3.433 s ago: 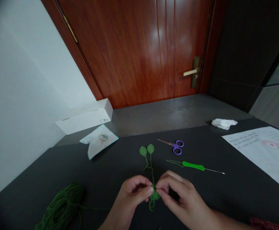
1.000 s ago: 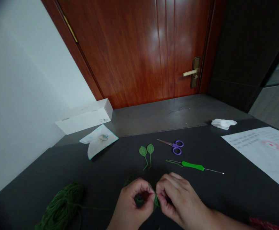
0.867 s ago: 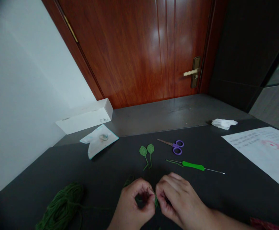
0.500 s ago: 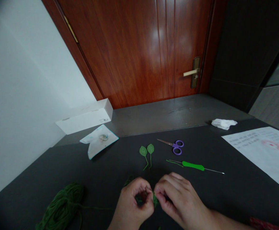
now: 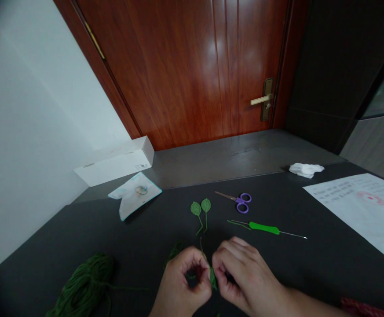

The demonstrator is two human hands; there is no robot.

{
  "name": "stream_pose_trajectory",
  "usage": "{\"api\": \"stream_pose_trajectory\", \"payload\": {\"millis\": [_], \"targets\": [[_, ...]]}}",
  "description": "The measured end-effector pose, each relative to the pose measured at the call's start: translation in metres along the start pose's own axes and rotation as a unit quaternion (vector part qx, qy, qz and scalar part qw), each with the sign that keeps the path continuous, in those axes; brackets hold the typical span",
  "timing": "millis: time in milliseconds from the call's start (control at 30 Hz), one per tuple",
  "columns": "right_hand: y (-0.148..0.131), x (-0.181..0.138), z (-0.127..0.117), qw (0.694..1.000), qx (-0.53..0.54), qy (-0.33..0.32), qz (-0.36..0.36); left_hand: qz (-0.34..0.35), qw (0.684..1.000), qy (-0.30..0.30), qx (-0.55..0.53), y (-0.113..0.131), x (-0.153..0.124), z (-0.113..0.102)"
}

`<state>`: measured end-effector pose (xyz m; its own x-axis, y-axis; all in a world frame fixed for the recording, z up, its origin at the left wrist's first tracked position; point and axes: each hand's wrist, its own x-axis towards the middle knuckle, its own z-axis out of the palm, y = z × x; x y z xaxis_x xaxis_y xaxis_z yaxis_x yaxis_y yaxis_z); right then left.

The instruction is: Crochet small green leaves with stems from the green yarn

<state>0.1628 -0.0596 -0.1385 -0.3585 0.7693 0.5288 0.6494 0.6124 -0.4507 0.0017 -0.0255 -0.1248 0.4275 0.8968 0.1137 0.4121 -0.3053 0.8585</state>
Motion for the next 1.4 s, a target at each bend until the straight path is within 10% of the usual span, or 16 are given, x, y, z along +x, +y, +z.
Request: {"api": "stream_pose_trajectory", "payload": {"millis": [1133, 1400], "targets": [[0.001, 0.0, 0.01, 0.989, 0.115, 0.024, 0.086, 0.058, 0.993, 0.04, 0.09, 0.001, -0.004, 0.0], [0.003, 0.001, 0.01, 0.986, 0.129, 0.035, 0.098, 0.194, 0.967, 0.094, 0.137, -0.007, -0.008, -0.001]]}}
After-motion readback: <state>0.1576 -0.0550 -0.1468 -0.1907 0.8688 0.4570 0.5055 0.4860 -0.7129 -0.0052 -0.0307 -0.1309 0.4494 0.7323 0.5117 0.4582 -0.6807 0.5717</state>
